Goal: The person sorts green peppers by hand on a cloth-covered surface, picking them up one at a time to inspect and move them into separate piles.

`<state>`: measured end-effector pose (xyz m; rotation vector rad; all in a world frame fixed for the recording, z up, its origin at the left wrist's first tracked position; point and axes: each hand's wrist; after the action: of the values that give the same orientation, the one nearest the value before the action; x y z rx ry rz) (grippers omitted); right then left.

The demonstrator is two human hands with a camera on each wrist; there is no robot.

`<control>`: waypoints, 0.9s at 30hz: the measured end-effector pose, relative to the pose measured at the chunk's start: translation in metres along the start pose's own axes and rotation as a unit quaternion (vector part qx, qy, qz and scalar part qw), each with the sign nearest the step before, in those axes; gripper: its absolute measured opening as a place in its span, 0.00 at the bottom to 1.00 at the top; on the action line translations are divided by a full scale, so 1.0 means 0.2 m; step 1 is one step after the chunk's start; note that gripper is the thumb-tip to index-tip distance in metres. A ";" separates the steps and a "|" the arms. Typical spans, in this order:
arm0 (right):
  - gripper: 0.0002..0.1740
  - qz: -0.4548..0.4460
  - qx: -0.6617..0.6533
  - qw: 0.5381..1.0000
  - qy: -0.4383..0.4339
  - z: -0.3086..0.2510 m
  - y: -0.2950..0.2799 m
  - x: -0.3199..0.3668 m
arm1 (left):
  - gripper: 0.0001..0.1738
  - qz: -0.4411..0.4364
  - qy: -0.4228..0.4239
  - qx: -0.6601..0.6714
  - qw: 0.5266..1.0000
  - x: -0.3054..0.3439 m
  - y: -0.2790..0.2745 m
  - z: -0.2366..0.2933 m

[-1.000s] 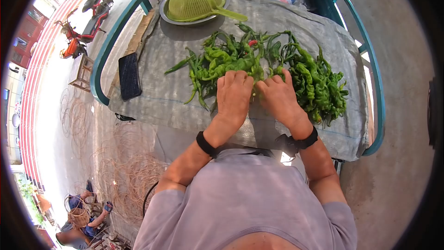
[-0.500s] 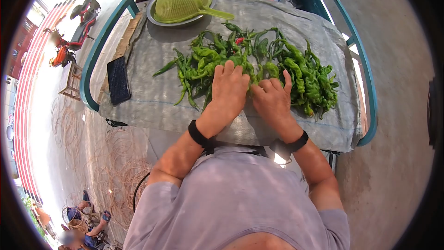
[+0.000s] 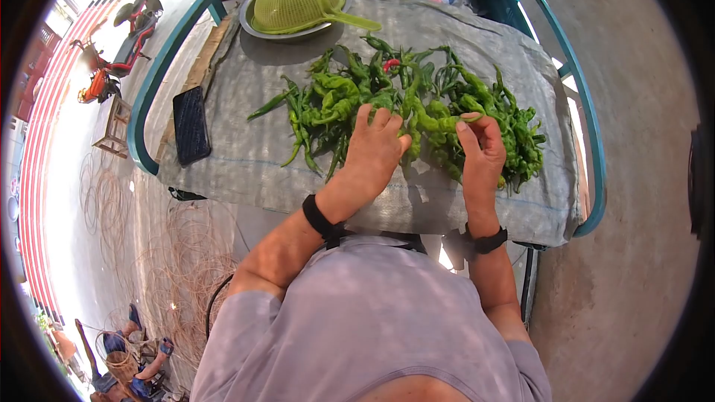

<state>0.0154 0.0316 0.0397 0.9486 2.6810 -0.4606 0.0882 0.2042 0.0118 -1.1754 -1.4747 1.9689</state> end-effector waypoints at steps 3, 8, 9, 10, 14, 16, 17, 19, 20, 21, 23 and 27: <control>0.07 0.012 -0.093 0.995 0.027 -0.06 -0.05 -0.02 | 0.08 0.012 -0.013 0.019 1.000 -0.02 0.01 0.01; 0.08 0.071 -0.088 0.993 0.046 -0.08 -0.11 -0.04 | 0.17 0.145 -0.041 0.179 0.972 -0.04 0.03 -0.02; 0.08 0.080 -0.075 0.992 0.059 -0.05 -0.12 -0.04 | 0.18 0.168 -0.045 0.203 0.964 -0.05 0.03 -0.02; 0.09 0.068 -0.034 0.994 0.081 0.00 -0.12 -0.03 | 0.18 0.175 -0.050 0.210 0.960 -0.05 0.03 -0.02; 0.14 0.034 0.088 0.987 0.128 0.12 -0.14 0.02 | 0.16 0.210 -0.058 0.249 0.944 -0.07 0.08 -0.03; 0.16 0.034 0.108 0.985 0.127 0.14 -0.15 0.03 | 0.15 0.239 -0.055 0.269 0.931 -0.09 0.08 -0.04; 0.17 0.038 0.109 0.986 0.123 0.15 -0.16 0.04 | 0.14 0.259 -0.053 0.276 0.924 -0.10 0.08 -0.05; 0.18 0.048 0.109 0.986 0.113 0.15 -0.17 0.05 | 0.14 0.292 -0.070 0.304 0.904 -0.11 0.05 -0.05; 0.18 0.020 0.084 0.989 0.117 0.14 -0.17 0.06 | 0.14 0.305 -0.089 0.325 0.891 -0.11 0.04 -0.04; 0.18 -0.009 0.058 0.991 0.122 0.09 -0.17 0.09 | 0.14 0.317 -0.107 0.346 0.877 -0.11 0.02 -0.03; 0.17 -0.101 0.003 0.983 0.151 -0.01 -0.13 0.11 | 0.15 0.346 -0.095 0.356 0.863 -0.11 -0.05 0.01; 0.16 -0.205 -0.146 0.943 0.216 -0.05 -0.03 0.14 | 0.17 0.367 0.039 0.385 0.846 -0.09 -0.04 0.12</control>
<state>-0.0103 0.0472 0.0412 0.4397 3.2340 0.0951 0.0776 0.1804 0.0287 -1.4786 -0.0368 2.5467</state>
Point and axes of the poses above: each hand's wrist, its own x-axis away from the middle knuckle, its own y-axis out of the palm, z = x × y, and after that the axes turned 7 degrees about x, right-handed
